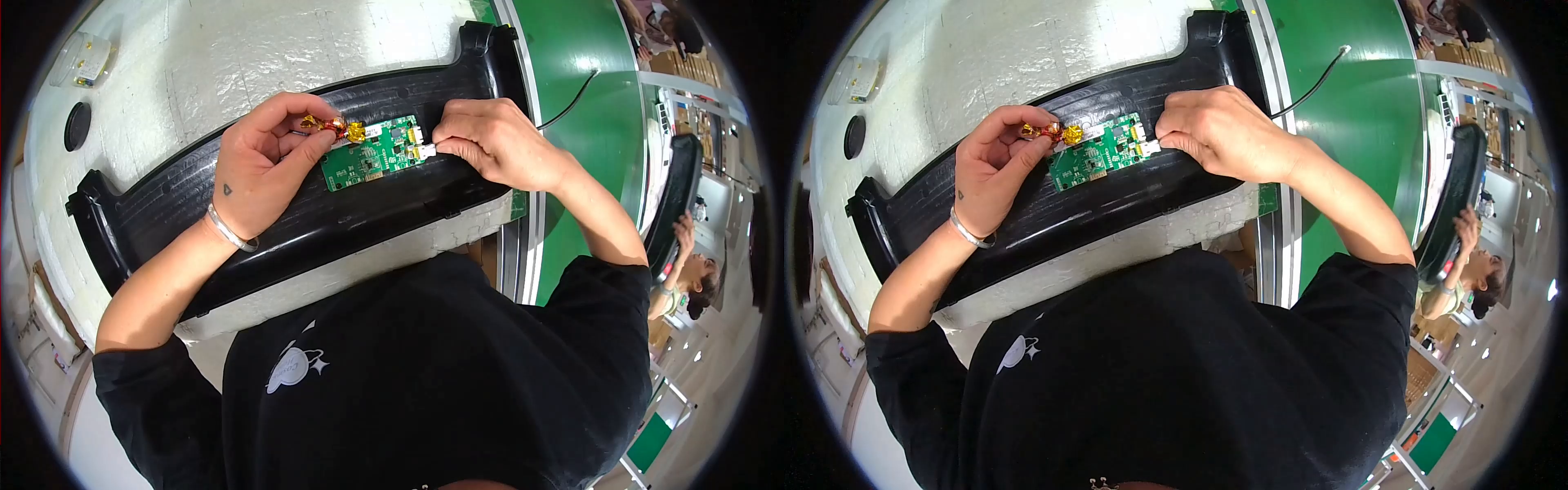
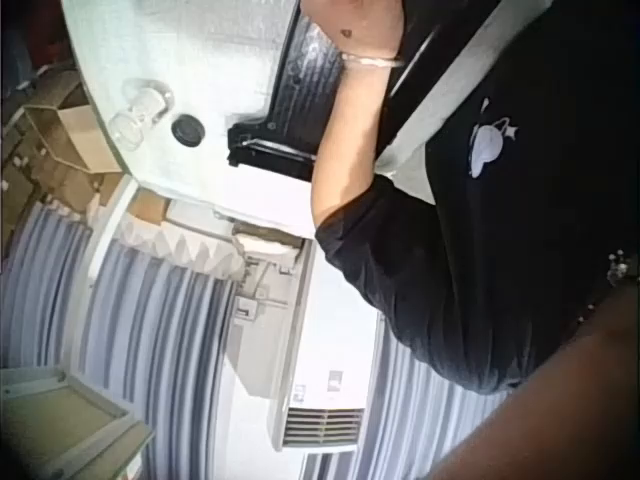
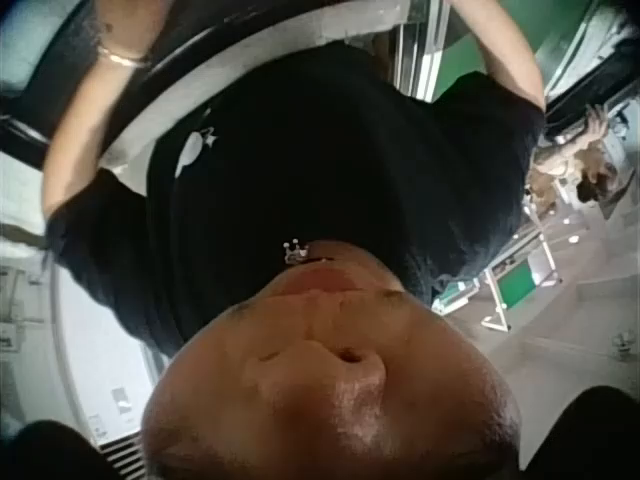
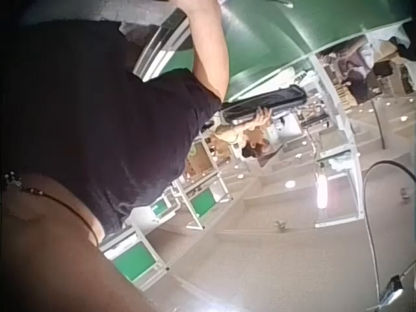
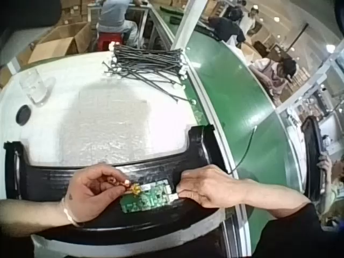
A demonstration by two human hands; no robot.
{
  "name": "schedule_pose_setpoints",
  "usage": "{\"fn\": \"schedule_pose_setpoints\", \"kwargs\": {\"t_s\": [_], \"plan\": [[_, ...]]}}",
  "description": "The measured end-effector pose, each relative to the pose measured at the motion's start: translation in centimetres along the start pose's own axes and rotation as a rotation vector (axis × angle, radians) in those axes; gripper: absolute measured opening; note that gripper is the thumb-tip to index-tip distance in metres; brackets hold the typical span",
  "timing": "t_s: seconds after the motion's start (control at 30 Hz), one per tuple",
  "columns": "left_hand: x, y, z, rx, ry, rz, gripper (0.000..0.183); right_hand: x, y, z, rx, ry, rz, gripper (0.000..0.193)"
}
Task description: Assembling and inspecting electronic circuit boards and components on a factory production line.
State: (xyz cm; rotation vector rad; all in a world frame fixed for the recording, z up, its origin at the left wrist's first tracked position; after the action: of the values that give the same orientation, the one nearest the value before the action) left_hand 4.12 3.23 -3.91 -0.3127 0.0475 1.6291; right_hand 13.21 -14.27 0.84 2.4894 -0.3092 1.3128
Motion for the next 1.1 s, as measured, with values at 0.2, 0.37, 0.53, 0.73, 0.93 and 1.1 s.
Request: {"fn": "schedule_pose_setpoints", "kwargs": {"t_s": [0.2,0.37,0.53,0.73,0.93,1.1], "plan": [[-0.2,-0.1,0.0,0.025,0.003,-0.010,0.020,-0.3,-0.2,1.2,-0.135,-0.177,-0.076,0.010],[-0.3,-0.1,-0.1,0.025,-0.018,-0.004,0.021,-0.8,-0.2,1.5,-0.224,-0.229,-0.120,0.009],[-0.2,-0.1,-0.1,0.027,-0.052,-0.001,0.021,-0.7,-0.6,0.4,-0.115,-0.116,-0.054,0.008],[0.1,-0.6,0.5,-0.016,-0.046,0.052,0.022,0.0,-1.1,-0.2,-0.159,-0.057,-0.097,0.007],[0.8,-1.4,0.5,0.148,0.229,0.141,0.020,5.1,-2.9,-5.8,-0.057,-0.185,0.487,0.025],[-0.6,-1.6,3.8,0.149,0.280,0.148,0.018,3.7,-4.3,-4.9,-0.246,-0.595,0.220,0.020]]}}
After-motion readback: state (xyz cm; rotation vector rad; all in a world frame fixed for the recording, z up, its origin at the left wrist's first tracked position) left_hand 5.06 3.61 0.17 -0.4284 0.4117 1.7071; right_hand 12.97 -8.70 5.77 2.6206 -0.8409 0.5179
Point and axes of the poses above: each hand's wrist, its own y-axis away from the middle knuckle, its own x-axis out of the back of the hand, z = x × y, the point moved 7 cm from there along -y, towards the middle knuckle, and after that the axes turned 8 degrees about -x, right-handed, at the moved point
